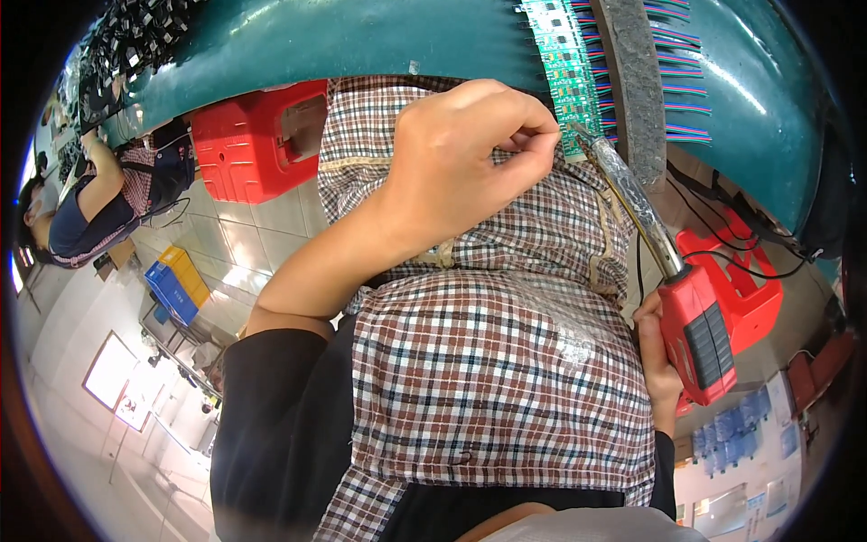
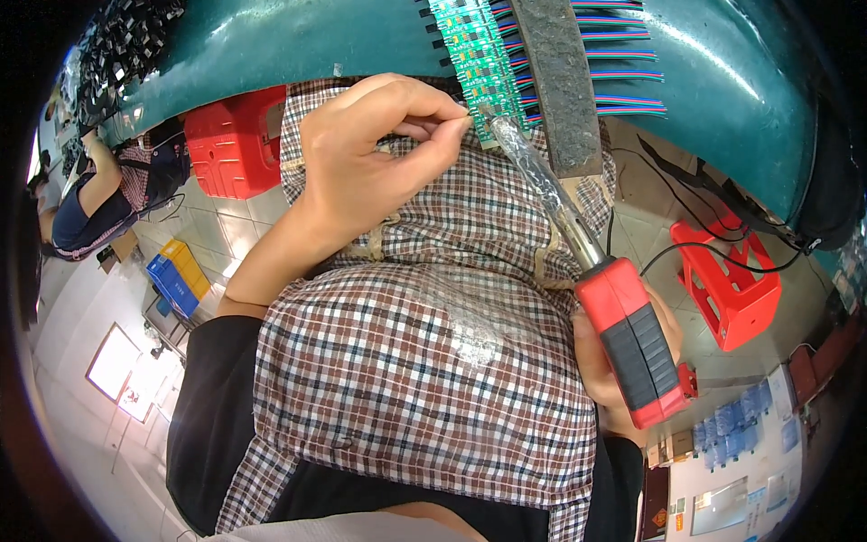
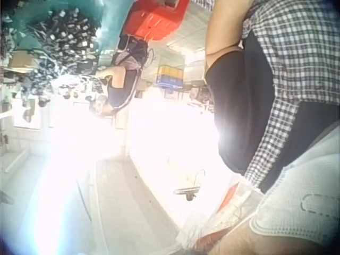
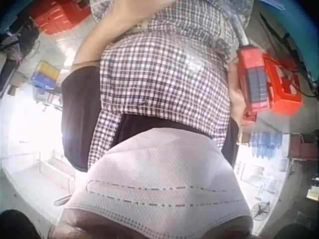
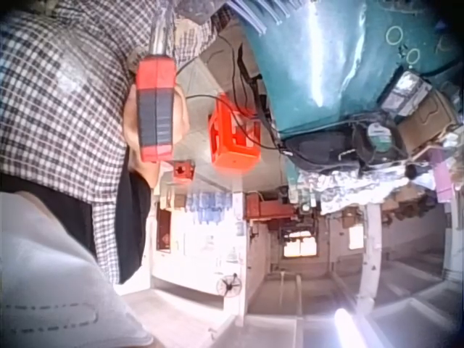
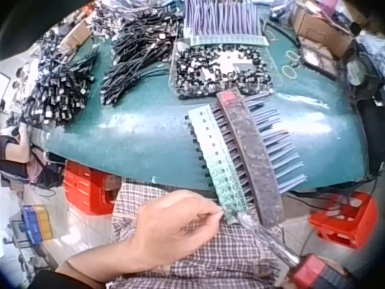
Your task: The person solders wires onto circuit boards using a soldering iron, replaces the finished circuit board under a metal weight, and attaches and solders more wires onto the new board.
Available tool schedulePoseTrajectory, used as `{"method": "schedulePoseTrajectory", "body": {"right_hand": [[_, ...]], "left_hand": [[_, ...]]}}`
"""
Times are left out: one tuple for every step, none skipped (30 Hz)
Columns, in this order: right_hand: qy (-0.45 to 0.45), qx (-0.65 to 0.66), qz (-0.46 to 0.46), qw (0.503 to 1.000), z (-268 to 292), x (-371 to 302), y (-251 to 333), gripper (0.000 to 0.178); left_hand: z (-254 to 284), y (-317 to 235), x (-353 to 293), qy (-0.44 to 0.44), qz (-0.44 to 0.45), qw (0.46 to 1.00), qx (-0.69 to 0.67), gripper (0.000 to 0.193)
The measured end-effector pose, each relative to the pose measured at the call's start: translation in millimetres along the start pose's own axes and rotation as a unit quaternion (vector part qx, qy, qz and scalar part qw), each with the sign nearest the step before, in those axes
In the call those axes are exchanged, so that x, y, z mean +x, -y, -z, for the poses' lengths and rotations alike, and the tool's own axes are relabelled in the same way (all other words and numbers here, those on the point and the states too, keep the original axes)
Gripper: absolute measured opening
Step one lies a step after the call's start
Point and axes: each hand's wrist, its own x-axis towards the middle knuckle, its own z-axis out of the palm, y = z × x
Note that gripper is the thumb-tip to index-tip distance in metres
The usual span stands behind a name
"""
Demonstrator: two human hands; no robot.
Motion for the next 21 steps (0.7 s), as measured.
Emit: {"method": "schedulePoseTrajectory", "body": {"right_hand": [[0.009, -0.01, -0.002, 1.0, 0.4, 0.0, 0.3, 0.027], [0.009, -0.01, -0.002, 1.0, 0.2, 1.5, 1.1, 0.027], [0.004, -0.008, 0.011, 1.0, -0.3, 3.5, 2.7, 0.027], [-0.001, -0.007, 0.023, 1.0, -0.7, 5.1, 3.3, 0.027], [-0.001, -0.007, 0.023, 1.0, -0.6, 5.2, 2.2, 0.027], [0.006, -0.01, 0.016, 1.0, -0.5, 4.9, 0.1, 0.027], [0.012, -0.014, 0.009, 1.0, -0.3, 4.7, -0.9, 0.027], [0.013, -0.014, 0.009, 1.0, -0.3, 4.2, -0.5, 0.027], [0.002, -0.012, -0.003, 1.0, 0.1, 3.2, 0.6, 0.027], [-0.009, -0.011, -0.015, 1.0, 0.5, 2.6, 1.6, 0.027], [-0.009, -0.011, -0.015, 1.0, 1.3, 2.6, 2.8, 0.027], [-0.009, -0.01, -0.016, 1.0, 2.1, 2.7, 4.0, 0.028], [-0.008, -0.008, -0.017, 1.0, 2.5, 2.8, 4.7, 0.028], [-0.009, -0.008, -0.018, 1.0, 2.6, 2.7, 4.3, 0.028], [-0.012, -0.019, 0.0, 1.0, 2.6, 2.8, 3.5, 0.029], [-0.014, -0.031, 0.017, 0.999, 2.5, 2.7, 2.8, 0.029], [-0.014, -0.031, 0.017, 0.999, 1.9, 2.2, 2.2, 0.029], [-0.022, -0.04, 0.034, 0.998, 1.1, 1.6, 1.5, 0.03], [-0.029, -0.049, 0.051, 0.997, 0.7, 1.5, 1.2, 0.03], [-0.029, -0.048, 0.051, 0.997, 0.5, 2.1, 0.2, 0.03], [-0.02, -0.038, 0.055, 0.998, 0.5, 3.8, -1.1, 0.03]], "left_hand": [[0.3, -0.3, 0.0, 0.0, 0.001, 1.0, 0.0, 0.011], [-0.1, 0.3, 0.3, 0.0, 0.001, 1.0, 0.001, 0.011], [-0.8, 0.9, 0.6, -0.003, 0.0, 1.0, 0.0, 0.011], [-1.2, 1.5, 0.9, -0.005, -0.001, 1.0, -0.001, 0.011], [-1.2, 1.6, 1.0, -0.005, -0.001, 1.0, -0.002, 0.011], [-1.1, 1.7, 1.2, -0.002, -0.001, 1.0, -0.001, 0.011], [-1.2, 1.7, 1.4, 0.001, 0.0, 1.0, 0.0, 0.011], [-1.1, 1.7, 1.1, 0.001, 0.0, 1.0, 0.001, 0.011], [-1.0, 1.7, 0.8, 0.001, 0.001, 1.0, 0.002, 0.011], [-1.0, 1.8, 0.5, 0.002, 0.002, 1.0, 0.004, 0.01], [-0.9, 1.7, 0.7, 0.002, 0.002, 1.0, 0.004, 0.01], [-0.8, 1.7, 0.9, 0.001, 0.001, 1.0, 0.004, 0.01], [-0.7, 1.7, 1.0, 0.0, -0.001, 1.0, 0.004, 0.01], [-0.7, 1.7, 1.2, 0.0, -0.001, 1.0, 0.004, 0.01], [-0.7, 1.8, 1.3, 0.001, -0.002, 1.0, 0.003, 0.01], [-0.7, 1.8, 1.5, 0.001, -0.002, 1.0, 0.003, 0.01], [-0.6, 1.9, 1.5, 0.001, -0.002, 1.0, 0.003, 0.01], [-0.5, 2.1, 1.6, 0.001, -0.001, 1.0, 0.003, 0.01], [-0.3, 2.2, 1.7, 0.001, -0.001, 1.0, 0.004, 0.01], [-0.1, 2.2, 1.3, 0.001, 0.0, 1.0, 0.004, 0.01], [0.1, 2.2, 1.0, 0.004, 0.002, 1.0, 0.006, 0.01]]}}
